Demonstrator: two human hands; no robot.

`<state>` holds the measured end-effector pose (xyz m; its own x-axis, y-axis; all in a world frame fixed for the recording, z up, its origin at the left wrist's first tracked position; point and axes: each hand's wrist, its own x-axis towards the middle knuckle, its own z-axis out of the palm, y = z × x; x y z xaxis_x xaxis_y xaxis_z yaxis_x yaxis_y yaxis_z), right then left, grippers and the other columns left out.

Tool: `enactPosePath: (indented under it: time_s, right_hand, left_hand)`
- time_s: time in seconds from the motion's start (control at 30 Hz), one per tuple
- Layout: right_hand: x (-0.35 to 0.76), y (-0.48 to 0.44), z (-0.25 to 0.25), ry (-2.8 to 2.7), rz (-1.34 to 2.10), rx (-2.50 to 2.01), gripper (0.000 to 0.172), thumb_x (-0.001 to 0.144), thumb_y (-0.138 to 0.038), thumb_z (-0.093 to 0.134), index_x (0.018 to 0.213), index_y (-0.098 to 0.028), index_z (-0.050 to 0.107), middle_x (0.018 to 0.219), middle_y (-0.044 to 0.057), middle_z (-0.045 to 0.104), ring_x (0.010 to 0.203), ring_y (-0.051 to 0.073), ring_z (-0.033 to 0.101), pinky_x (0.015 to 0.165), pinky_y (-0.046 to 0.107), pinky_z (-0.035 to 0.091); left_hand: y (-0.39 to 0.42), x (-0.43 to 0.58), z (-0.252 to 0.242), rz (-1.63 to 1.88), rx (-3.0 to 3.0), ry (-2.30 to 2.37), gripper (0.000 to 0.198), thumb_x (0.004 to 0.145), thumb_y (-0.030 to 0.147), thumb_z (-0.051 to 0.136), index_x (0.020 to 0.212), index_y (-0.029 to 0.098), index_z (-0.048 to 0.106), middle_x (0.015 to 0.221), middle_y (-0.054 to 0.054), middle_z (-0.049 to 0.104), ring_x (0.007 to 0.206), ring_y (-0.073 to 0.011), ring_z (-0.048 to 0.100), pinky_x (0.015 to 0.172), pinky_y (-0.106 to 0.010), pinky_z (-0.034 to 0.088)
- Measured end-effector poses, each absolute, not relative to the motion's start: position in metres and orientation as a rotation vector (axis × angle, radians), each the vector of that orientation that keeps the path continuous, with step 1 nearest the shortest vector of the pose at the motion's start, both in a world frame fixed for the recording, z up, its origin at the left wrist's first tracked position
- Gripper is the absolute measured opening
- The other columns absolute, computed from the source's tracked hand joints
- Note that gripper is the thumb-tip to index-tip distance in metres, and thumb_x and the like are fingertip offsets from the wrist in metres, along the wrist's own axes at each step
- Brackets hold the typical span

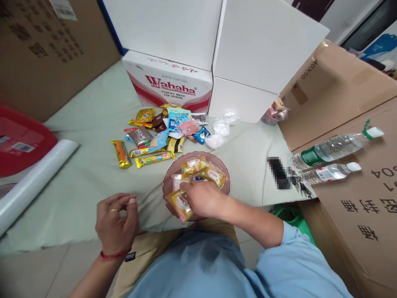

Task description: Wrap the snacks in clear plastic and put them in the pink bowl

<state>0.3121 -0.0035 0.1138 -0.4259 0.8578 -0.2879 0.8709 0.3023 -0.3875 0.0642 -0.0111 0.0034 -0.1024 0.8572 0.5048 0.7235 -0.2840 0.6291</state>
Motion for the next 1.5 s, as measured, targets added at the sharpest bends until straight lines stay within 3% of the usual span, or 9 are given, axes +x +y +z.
enactPosePath:
  time_s: [0.2, 0.37, 0.47, 0.57, 0.77, 0.87, 1.0, 1.2, 1.5]
  right_hand:
    - [0.306, -0.021, 0.098, 2.676, -0.239, 1.907, 0.021, 0.103, -0.027, 0.052, 0.114, -0.019, 0.068, 0.113, 0.012, 0.071, 0.104, 0.026, 0.065, 0.085, 0.037, 0.054]
    - [0.333, -0.059, 0.106, 3.021, -0.28, 1.83, 0.028, 0.104, -0.037, 0.049, 0.096, -0.019, 0.07, 0.097, 0.008, 0.071, 0.087, 0.019, 0.065, 0.078, 0.032, 0.056]
    - [0.348, -0.088, 0.097, 2.958, -0.36, 1.819, 0.028, 0.102, -0.042, 0.054, 0.112, -0.02, 0.068, 0.111, 0.01, 0.072, 0.085, 0.019, 0.07, 0.069, 0.03, 0.059]
    - [0.363, -0.108, 0.079, 2.866, -0.258, 1.981, 0.026, 0.1, -0.027, 0.056, 0.125, -0.022, 0.063, 0.121, 0.011, 0.07, 0.094, 0.022, 0.072, 0.073, 0.032, 0.062]
    - [0.399, -0.125, 0.051, 2.751, 0.029, 2.317, 0.031, 0.099, -0.018, 0.056, 0.129, -0.024, 0.062, 0.103, 0.01, 0.07, 0.089, 0.025, 0.068, 0.075, 0.039, 0.061]
    - [0.421, -0.121, 0.044, 2.725, 0.167, 2.407, 0.033, 0.099, -0.016, 0.056, 0.131, -0.023, 0.06, 0.104, 0.011, 0.069, 0.09, 0.025, 0.064, 0.079, 0.041, 0.058]
    - [0.46, -0.093, 0.035, 2.664, 0.337, 2.461, 0.027, 0.101, -0.021, 0.054, 0.126, -0.02, 0.063, 0.108, 0.012, 0.068, 0.095, 0.027, 0.061, 0.084, 0.043, 0.054]
    - [0.536, -0.02, 0.018, 2.451, 0.543, 2.604, 0.032, 0.103, -0.037, 0.048, 0.115, -0.016, 0.069, 0.102, 0.014, 0.069, 0.095, 0.029, 0.058, 0.088, 0.046, 0.049]
    - [0.529, 0.066, 0.038, 2.504, 0.539, 2.832, 0.032, 0.1, -0.033, 0.045, 0.109, -0.019, 0.072, 0.108, 0.014, 0.067, 0.101, 0.027, 0.063, 0.091, 0.039, 0.051]
  left_hand:
    - [-0.016, 0.086, 0.019, 1.162, 2.228, 1.329, 0.037, 0.097, 0.025, 0.053, 0.135, 0.027, 0.057, 0.139, -0.012, 0.055, 0.129, -0.0274, 0.056, 0.106, -0.046, 0.052]
    - [-0.012, 0.108, -0.002, 1.02, 2.257, 1.228, 0.044, 0.1, 0.027, 0.049, 0.144, 0.033, 0.051, 0.157, -0.011, 0.041, 0.139, -0.0287, 0.051, 0.11, -0.048, 0.053]
    - [-0.014, 0.123, -0.01, 1.055, 2.265, 1.226, 0.052, 0.1, 0.025, 0.051, 0.15, 0.036, 0.045, 0.16, -0.011, 0.038, 0.138, -0.0298, 0.053, 0.106, -0.048, 0.056]
    - [-0.014, 0.146, -0.007, 1.073, 2.273, 1.18, 0.06, 0.099, 0.026, 0.053, 0.156, 0.038, 0.036, 0.159, -0.011, 0.039, 0.139, -0.0294, 0.052, 0.106, -0.046, 0.056]
    - [-0.001, 0.191, 0.011, 1.036, 2.125, 0.933, 0.069, 0.101, 0.028, 0.049, 0.162, 0.03, 0.016, 0.157, -0.014, 0.044, 0.145, -0.0246, 0.046, 0.114, -0.044, 0.049]
    - [0.008, 0.183, 0.011, 1.055, 2.172, 0.971, 0.059, 0.1, 0.027, 0.051, 0.156, 0.026, 0.03, 0.151, -0.015, 0.048, 0.141, -0.0251, 0.049, 0.112, -0.045, 0.05]
    - [0.02, 0.122, -0.007, 1.034, 2.411, 1.203, 0.028, 0.099, 0.028, 0.051, 0.125, 0.022, 0.059, 0.147, -0.017, 0.05, 0.135, -0.0311, 0.054, 0.107, -0.051, 0.051]
    - [0.017, 0.001, -0.033, 0.843, 2.561, 1.642, 0.03, 0.098, 0.037, 0.047, 0.118, 0.02, 0.063, 0.144, -0.02, 0.056, 0.126, -0.0377, 0.059, 0.106, -0.061, 0.047]
    - [0.004, -0.013, -0.038, 0.836, 2.541, 1.842, 0.04, 0.098, 0.038, 0.043, 0.126, 0.017, 0.061, 0.137, -0.019, 0.064, 0.124, -0.0351, 0.063, 0.112, -0.055, 0.043]
